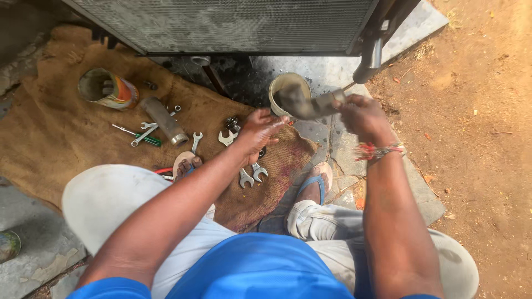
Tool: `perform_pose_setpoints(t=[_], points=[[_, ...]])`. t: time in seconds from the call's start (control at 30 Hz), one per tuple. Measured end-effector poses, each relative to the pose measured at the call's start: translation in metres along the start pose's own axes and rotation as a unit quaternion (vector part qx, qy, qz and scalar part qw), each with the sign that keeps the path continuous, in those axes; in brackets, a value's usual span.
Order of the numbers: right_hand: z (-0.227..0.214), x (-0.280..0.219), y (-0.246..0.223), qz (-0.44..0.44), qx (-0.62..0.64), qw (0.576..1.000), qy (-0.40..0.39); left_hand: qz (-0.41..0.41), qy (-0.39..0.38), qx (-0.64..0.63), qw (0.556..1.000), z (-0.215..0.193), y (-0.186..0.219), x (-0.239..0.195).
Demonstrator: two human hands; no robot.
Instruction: The person disassembles a cylindrical mechanical component using wrenches, cleans the parts in a container of liquid, and reassembles them. The task involves removing a bolt, separating the housing, cleaning internal parts, and putting the assembly back together.
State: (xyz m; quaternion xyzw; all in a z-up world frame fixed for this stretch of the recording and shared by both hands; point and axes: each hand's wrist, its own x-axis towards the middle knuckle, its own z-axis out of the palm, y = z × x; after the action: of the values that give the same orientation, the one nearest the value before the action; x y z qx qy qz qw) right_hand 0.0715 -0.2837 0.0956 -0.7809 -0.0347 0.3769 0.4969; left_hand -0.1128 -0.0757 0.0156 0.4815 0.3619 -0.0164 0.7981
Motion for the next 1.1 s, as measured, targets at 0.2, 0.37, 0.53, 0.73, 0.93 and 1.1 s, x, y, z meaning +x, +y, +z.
perform_pose_setpoints(t=[0.2, 0.37, 0.53, 0.73, 0.93, 1.1], points=[[0.093, -0.062, -0.022, -0.098, 0.093, 0.991, 0.018, 0.18, -0.088, -0.105, 0.974, -0.015, 0.075, -0.035], [0.138, -0.084, -0.027, -0.145, 0.006, 0.989, 0.007, 0.225, -0.076, -0.115, 0.965, -0.031, 0.091, -0.028], [0.126, -0.072, -0.023, -0.194, -0.098, 0.976, -0.016, 0.203, -0.103, -0.197, 0.954, -0.038, 0.091, -0.013], [0.096, 0.012, 0.007, -0.123, 0.154, 0.976, 0.095, 0.164, -0.117, -0.224, 0.954, -0.052, 0.102, 0.004], [0.111, 0.14, 0.058, -0.331, -0.398, 0.855, 0.001, 0.14, -0.096, -0.213, 0.962, -0.05, 0.105, 0.025], [0.126, 0.223, 0.102, -0.264, -0.577, 0.772, -0.045, 0.108, -0.099, -0.244, 0.959, -0.058, 0.11, 0.025]])
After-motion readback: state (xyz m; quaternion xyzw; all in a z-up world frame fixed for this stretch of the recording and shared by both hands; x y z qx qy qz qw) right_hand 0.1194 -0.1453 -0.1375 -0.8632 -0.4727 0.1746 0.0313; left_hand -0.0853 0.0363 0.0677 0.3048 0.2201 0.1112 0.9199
